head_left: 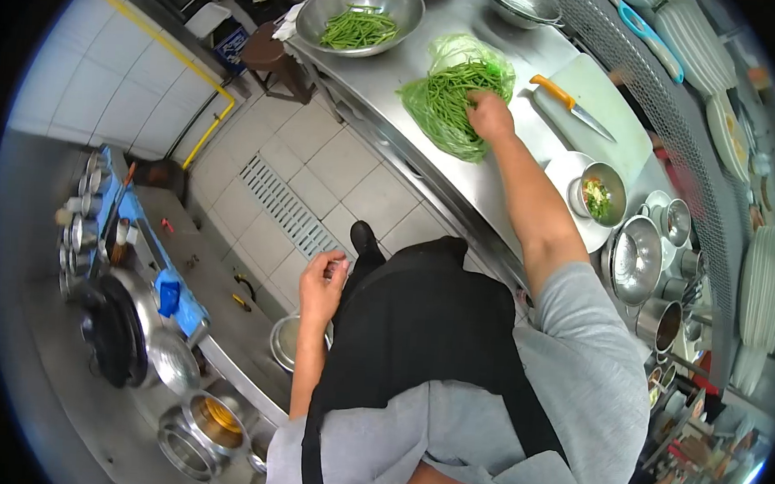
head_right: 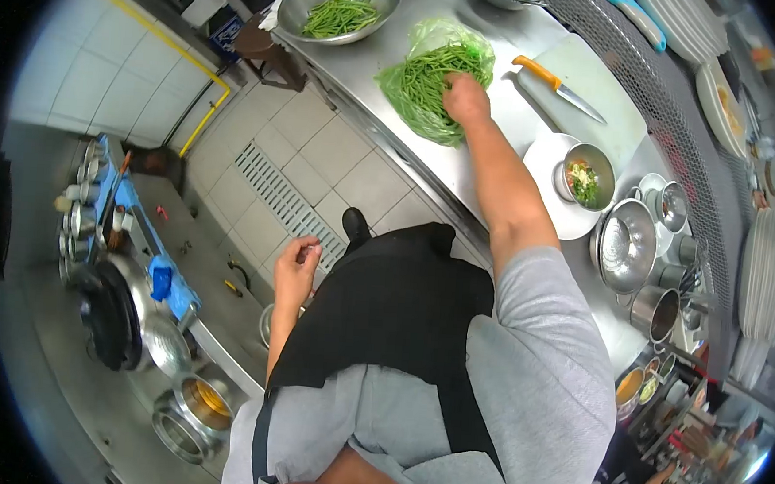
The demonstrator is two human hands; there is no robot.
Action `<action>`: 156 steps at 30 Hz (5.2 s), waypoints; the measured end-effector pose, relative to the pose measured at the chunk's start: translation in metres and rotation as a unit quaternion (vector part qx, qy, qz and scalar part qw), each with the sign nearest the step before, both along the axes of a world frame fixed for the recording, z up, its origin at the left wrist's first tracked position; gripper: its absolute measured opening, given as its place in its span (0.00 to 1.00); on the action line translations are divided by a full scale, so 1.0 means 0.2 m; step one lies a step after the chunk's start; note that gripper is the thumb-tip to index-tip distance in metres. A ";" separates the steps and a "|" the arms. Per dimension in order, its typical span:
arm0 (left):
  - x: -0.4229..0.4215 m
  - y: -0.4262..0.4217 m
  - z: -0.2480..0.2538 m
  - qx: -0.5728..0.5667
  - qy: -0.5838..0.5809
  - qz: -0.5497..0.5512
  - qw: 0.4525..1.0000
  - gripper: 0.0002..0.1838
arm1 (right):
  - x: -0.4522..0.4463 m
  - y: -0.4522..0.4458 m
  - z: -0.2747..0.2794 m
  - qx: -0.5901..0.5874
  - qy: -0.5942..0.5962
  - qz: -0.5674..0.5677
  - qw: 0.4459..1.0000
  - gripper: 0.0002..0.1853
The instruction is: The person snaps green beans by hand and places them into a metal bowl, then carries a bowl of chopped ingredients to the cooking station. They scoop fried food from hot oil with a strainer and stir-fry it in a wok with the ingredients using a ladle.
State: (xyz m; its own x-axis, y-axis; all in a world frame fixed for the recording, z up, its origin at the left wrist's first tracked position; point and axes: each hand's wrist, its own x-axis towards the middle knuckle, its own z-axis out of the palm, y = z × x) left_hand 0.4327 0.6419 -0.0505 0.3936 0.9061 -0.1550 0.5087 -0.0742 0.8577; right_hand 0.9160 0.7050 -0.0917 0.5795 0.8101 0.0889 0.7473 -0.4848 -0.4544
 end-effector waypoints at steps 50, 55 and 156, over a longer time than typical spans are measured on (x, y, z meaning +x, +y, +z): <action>1.77 1.77 0.29 -0.454 -0.185 -0.432 0.757 0.07 | -0.66 0.21 0.41 0.323 0.479 -0.262 0.773 0.08; 1.71 1.77 0.31 -0.361 -0.189 -0.461 0.789 0.07 | -0.67 0.42 0.45 0.324 0.489 -0.244 0.772 0.07; 1.94 1.14 0.12 -0.411 -0.090 -0.520 0.743 0.18 | -0.16 -0.14 0.30 0.253 0.496 -0.172 0.813 0.17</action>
State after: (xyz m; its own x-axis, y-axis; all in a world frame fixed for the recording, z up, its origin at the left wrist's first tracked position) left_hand 0.8215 0.8690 -0.0271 0.8965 -0.2742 -0.3481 0.4143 0.2396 0.8780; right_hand 0.8830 0.6765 -0.0312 0.7542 0.5902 -0.2879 -0.2477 -0.1503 -0.9571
